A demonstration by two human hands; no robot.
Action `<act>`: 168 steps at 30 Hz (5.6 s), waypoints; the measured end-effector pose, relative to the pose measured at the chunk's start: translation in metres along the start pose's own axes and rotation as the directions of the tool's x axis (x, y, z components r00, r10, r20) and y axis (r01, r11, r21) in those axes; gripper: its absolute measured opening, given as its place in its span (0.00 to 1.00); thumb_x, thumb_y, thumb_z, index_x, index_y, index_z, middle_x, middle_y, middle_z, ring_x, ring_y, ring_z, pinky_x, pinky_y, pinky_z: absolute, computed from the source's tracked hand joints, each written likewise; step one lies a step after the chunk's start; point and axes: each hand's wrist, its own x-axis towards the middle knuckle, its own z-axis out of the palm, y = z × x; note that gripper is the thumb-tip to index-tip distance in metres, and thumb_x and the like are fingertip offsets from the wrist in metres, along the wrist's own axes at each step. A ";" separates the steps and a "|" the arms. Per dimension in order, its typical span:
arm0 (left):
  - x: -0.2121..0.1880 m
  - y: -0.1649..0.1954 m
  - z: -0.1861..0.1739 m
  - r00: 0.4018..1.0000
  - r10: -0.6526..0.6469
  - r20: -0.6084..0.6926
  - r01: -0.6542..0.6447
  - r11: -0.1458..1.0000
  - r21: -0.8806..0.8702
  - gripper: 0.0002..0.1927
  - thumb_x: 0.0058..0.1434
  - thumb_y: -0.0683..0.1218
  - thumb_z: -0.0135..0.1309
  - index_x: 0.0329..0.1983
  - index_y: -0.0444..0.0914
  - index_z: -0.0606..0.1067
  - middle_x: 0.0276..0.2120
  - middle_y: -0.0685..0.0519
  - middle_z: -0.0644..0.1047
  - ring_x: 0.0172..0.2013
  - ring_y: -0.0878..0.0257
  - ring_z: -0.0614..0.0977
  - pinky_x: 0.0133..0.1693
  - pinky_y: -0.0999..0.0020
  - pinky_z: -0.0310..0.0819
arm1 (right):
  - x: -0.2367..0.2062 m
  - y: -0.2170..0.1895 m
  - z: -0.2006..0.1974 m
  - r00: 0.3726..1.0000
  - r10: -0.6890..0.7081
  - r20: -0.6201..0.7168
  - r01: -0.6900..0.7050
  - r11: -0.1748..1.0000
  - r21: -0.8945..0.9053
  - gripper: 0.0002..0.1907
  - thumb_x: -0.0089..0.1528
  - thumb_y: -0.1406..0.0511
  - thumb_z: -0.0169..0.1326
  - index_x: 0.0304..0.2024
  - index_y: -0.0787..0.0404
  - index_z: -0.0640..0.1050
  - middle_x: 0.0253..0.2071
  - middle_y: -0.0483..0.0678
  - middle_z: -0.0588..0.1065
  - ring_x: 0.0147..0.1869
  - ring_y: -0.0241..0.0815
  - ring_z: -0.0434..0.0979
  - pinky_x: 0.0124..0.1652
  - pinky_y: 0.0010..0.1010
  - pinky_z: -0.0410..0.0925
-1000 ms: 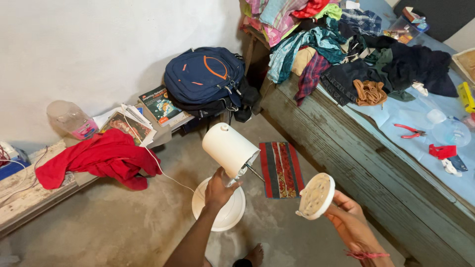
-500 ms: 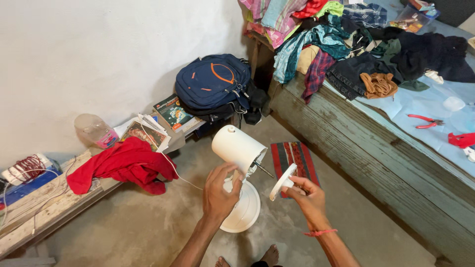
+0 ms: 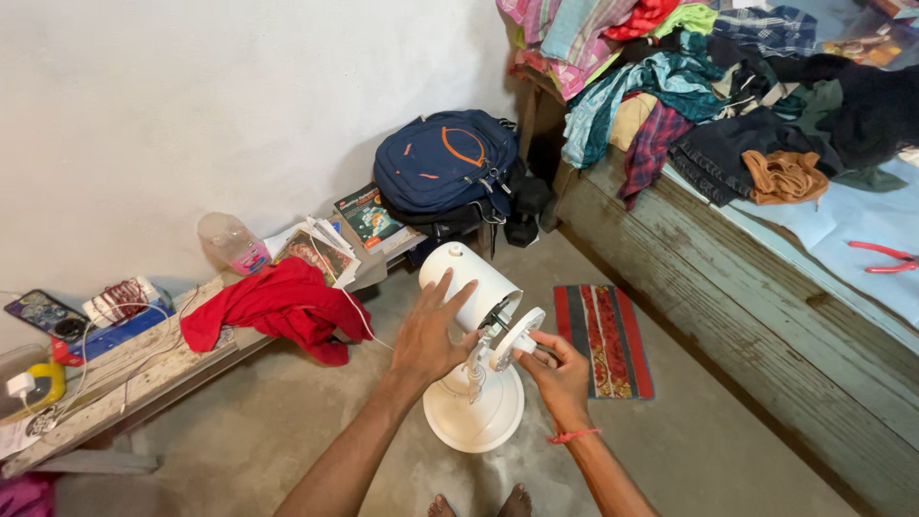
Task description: The person handles small fan parts on a bed, then works on a pedestal fan, unscrewing and removing a knob from the fan's pole. They pick up the white motor housing, carry it around the room, and repeatedly fit and twist the housing onto the fan motor shaft to reattach it.
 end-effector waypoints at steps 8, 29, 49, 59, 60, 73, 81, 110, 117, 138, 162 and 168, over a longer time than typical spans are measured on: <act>0.009 0.007 -0.010 0.996 0.045 0.078 -0.056 0.987 0.152 0.42 0.50 0.53 0.66 0.70 0.52 0.65 0.71 0.45 0.62 0.66 0.45 0.68 0.60 0.52 0.67 | 0.013 0.002 0.015 0.999 0.008 0.031 -0.010 0.998 0.069 0.22 0.54 0.74 0.65 0.52 0.70 0.78 0.41 0.55 0.82 0.42 0.36 0.81 0.40 0.24 0.72; 0.067 -0.001 -0.045 0.987 0.090 0.134 -0.110 0.983 0.145 0.38 0.58 0.62 0.59 0.70 0.46 0.66 0.73 0.44 0.59 0.70 0.44 0.58 0.63 0.44 0.53 | 0.019 -0.012 0.042 0.987 -0.134 -0.084 0.129 0.989 -0.073 0.21 0.53 0.72 0.67 0.49 0.69 0.80 0.39 0.51 0.81 0.40 0.34 0.80 0.41 0.24 0.73; 0.115 -0.081 -0.002 0.909 -0.325 0.261 0.415 0.766 -0.490 0.57 0.35 0.69 0.71 0.67 0.40 0.69 0.51 0.43 0.80 0.51 0.54 0.83 0.54 0.61 0.75 | 0.016 0.014 0.053 0.991 -0.134 -0.011 0.125 0.946 -0.298 0.52 0.50 0.69 0.69 0.73 0.57 0.57 0.74 0.52 0.60 0.69 0.45 0.71 0.57 0.36 0.73; 0.121 -0.084 -0.009 0.823 -0.213 0.527 0.516 0.668 -0.536 0.36 0.41 0.66 0.67 0.52 0.46 0.80 0.35 0.53 0.85 0.29 0.61 0.83 0.25 0.60 0.71 | 0.012 0.008 0.062 0.981 -0.193 -0.027 0.130 0.748 -0.650 0.67 0.42 0.55 0.76 0.75 0.58 0.51 0.73 0.55 0.60 0.76 0.49 0.61 0.69 0.42 0.58; 0.121 -0.082 -0.010 0.818 -0.225 0.530 0.523 0.673 -0.523 0.36 0.41 0.66 0.68 0.53 0.47 0.80 0.35 0.53 0.85 0.29 0.61 0.83 0.25 0.60 0.72 | 0.013 0.005 0.061 0.983 -0.180 -0.025 0.117 0.730 -0.674 0.67 0.42 0.54 0.76 0.75 0.58 0.52 0.74 0.55 0.59 0.76 0.49 0.61 0.69 0.41 0.58; 0.126 -0.073 -0.023 0.725 -0.291 0.624 0.623 0.664 -0.414 0.40 0.38 0.68 0.69 0.54 0.48 0.79 0.42 0.50 0.84 0.38 0.51 0.85 0.37 0.42 0.77 | 0.012 -0.020 0.064 0.984 -0.167 0.057 0.164 0.748 -0.643 0.67 0.38 0.58 0.78 0.72 0.59 0.53 0.72 0.57 0.61 0.77 0.51 0.60 0.71 0.42 0.56; 0.124 -0.071 -0.028 0.742 -0.276 0.611 0.598 0.685 -0.417 0.39 0.39 0.69 0.68 0.53 0.48 0.80 0.40 0.49 0.85 0.36 0.52 0.86 0.35 0.45 0.78 | 0.016 -0.022 0.061 0.989 -0.109 0.096 0.144 0.819 -0.555 0.67 0.40 0.60 0.78 0.74 0.60 0.52 0.73 0.59 0.61 0.78 0.51 0.58 0.71 0.43 0.54; 0.126 -0.082 -0.022 0.756 -0.187 0.628 0.564 0.672 -0.479 0.33 0.41 0.68 0.68 0.46 0.46 0.84 0.29 0.55 0.83 0.21 0.65 0.80 0.17 0.68 0.69 | 0.028 -0.023 0.054 0.983 -0.081 0.165 0.175 0.689 -0.704 0.68 0.43 0.48 0.74 0.75 0.59 0.49 0.70 0.60 0.65 0.75 0.55 0.64 0.67 0.43 0.62; 0.126 -0.087 -0.019 0.776 -0.202 0.597 0.553 0.673 -0.491 0.41 0.43 0.72 0.62 0.55 0.45 0.79 0.36 0.51 0.83 0.28 0.62 0.81 0.22 0.66 0.71 | 0.027 -0.021 0.053 0.997 -0.011 0.080 0.075 0.495 -0.866 0.69 0.44 0.43 0.71 0.76 0.58 0.48 0.69 0.59 0.65 0.73 0.56 0.66 0.67 0.44 0.62; 0.017 -0.073 0.026 0.993 0.111 -0.049 -0.121 0.868 -0.482 0.83 0.22 0.55 0.83 0.76 0.42 0.40 0.74 0.31 0.32 0.74 0.33 0.40 0.67 0.43 0.51 | 0.038 -0.007 0.022 0.982 -0.068 0.175 0.167 0.740 -0.652 0.57 0.46 0.50 0.71 0.73 0.54 0.59 0.71 0.50 0.65 0.72 0.49 0.69 0.63 0.43 0.65; 0.014 -0.062 0.045 0.952 0.176 -0.249 -0.231 0.950 -0.211 0.74 0.30 0.58 0.79 0.76 0.40 0.48 0.74 0.29 0.42 0.71 0.30 0.52 0.66 0.38 0.55 | 0.093 -0.021 -0.016 0.846 0.042 0.532 0.249 0.851 -0.463 0.36 0.62 0.77 0.45 0.73 0.52 0.66 0.54 0.46 0.78 0.56 0.33 0.75 0.49 0.25 0.67; 0.020 -0.061 0.042 0.966 0.179 -0.185 -0.219 0.949 -0.227 0.75 0.30 0.59 0.80 0.77 0.39 0.46 0.74 0.29 0.40 0.72 0.29 0.49 0.66 0.39 0.53 | 0.099 -0.025 -0.012 0.849 0.101 0.519 0.085 0.943 -0.323 0.33 0.63 0.69 0.56 0.72 0.56 0.66 0.58 0.46 0.78 0.59 0.34 0.75 0.58 0.30 0.69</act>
